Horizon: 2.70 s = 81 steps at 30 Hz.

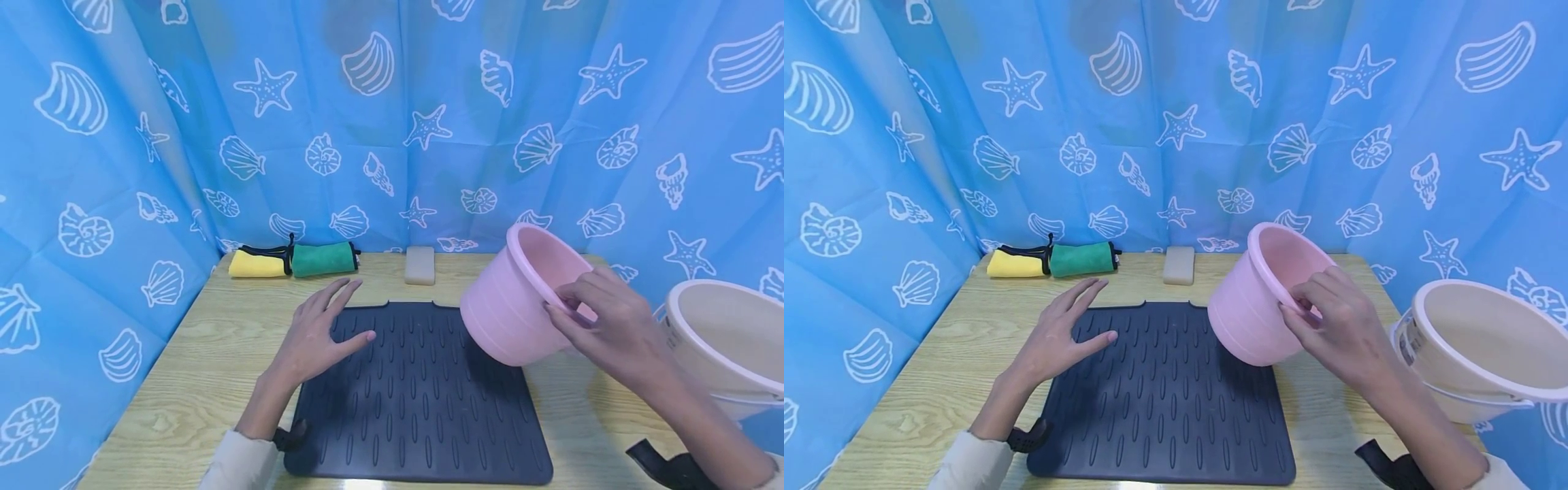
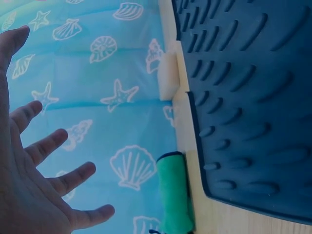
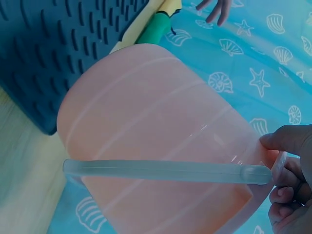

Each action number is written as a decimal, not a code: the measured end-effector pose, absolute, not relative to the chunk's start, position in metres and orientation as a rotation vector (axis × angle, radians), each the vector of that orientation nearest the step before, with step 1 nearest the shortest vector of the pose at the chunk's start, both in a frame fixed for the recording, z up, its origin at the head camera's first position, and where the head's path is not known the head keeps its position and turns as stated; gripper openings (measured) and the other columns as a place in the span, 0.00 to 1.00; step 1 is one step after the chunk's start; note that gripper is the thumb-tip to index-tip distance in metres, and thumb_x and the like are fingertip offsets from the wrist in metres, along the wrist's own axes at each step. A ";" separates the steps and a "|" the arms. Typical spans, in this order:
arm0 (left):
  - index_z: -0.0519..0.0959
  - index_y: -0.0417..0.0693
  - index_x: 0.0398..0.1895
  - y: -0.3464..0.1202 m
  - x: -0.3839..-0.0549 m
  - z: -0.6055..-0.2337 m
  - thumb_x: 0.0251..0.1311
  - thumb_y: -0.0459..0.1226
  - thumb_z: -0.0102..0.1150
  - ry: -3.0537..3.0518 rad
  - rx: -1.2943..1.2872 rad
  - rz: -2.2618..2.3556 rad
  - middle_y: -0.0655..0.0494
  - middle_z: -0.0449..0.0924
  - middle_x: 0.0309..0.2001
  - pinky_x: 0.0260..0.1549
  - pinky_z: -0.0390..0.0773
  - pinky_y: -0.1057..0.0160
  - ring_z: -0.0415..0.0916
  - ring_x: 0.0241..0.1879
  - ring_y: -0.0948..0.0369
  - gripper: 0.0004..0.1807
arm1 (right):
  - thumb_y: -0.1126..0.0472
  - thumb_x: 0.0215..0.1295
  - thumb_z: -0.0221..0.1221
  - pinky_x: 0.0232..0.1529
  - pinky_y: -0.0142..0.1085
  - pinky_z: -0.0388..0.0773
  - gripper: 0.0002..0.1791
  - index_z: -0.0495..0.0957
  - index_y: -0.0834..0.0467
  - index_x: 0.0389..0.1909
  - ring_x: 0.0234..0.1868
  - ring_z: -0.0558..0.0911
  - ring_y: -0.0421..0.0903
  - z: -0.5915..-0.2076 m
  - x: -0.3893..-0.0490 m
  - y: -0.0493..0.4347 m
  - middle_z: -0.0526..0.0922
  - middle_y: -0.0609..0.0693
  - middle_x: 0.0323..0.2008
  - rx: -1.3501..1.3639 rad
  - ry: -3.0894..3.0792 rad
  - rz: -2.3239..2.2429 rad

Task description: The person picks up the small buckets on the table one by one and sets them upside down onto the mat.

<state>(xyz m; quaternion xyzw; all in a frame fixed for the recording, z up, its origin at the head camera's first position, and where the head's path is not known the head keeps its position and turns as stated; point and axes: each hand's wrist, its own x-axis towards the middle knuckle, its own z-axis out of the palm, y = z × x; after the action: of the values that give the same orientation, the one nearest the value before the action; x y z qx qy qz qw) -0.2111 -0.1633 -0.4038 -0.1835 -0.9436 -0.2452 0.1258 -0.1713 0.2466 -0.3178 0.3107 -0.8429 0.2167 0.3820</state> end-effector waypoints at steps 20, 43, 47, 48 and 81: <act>0.53 0.70 0.79 -0.141 -0.218 -0.400 0.57 0.70 0.54 -2.751 -0.574 -0.834 0.60 0.50 0.79 0.65 0.50 0.29 0.48 0.76 0.48 0.48 | 0.48 0.66 0.55 0.32 0.27 0.66 0.19 0.82 0.59 0.27 0.31 0.70 0.41 -0.313 -0.173 0.225 0.76 0.44 0.24 0.857 -2.065 0.577; 0.46 0.88 0.76 -0.105 -0.224 -0.405 0.55 0.70 0.56 -2.770 -0.605 -1.081 0.69 0.43 0.79 0.62 0.57 0.27 0.44 0.77 0.51 0.47 | 0.59 0.57 0.65 0.29 0.24 0.67 0.08 0.84 0.61 0.31 0.32 0.70 0.40 -0.319 -0.170 0.210 0.78 0.45 0.25 0.833 -2.126 0.653; 0.46 0.91 0.75 -0.099 -0.224 -0.406 0.54 0.70 0.57 -2.777 -0.586 -1.157 0.71 0.43 0.79 0.60 0.59 0.27 0.43 0.77 0.53 0.46 | 0.59 0.56 0.66 0.30 0.22 0.70 0.08 0.84 0.61 0.32 0.33 0.72 0.41 -0.319 -0.170 0.207 0.78 0.45 0.27 0.831 -2.134 0.678; 0.46 0.91 0.75 -0.098 -0.224 -0.406 0.54 0.70 0.57 -2.773 -0.585 -1.174 0.71 0.43 0.79 0.60 0.59 0.27 0.43 0.77 0.53 0.46 | 0.59 0.56 0.67 0.30 0.22 0.71 0.08 0.84 0.61 0.32 0.34 0.72 0.41 -0.319 -0.170 0.206 0.78 0.45 0.27 0.828 -2.143 0.684; 0.46 0.74 0.79 -0.072 -0.232 -0.432 0.66 0.50 0.55 -1.794 -0.697 -2.764 0.55 0.55 0.74 0.64 0.68 0.48 0.61 0.70 0.47 0.42 | 0.72 0.45 0.74 0.29 0.22 0.71 0.13 0.88 0.61 0.35 0.33 0.73 0.43 -0.324 -0.170 0.179 0.84 0.46 0.30 0.740 -1.965 0.956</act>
<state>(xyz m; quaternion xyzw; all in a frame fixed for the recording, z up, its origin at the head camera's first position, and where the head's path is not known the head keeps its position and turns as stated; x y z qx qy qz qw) -0.2319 -0.0719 -0.4324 -0.2055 -0.5293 -0.8154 -0.1129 -0.1703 0.1787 -0.3243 0.2933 -0.7786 0.3788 0.4053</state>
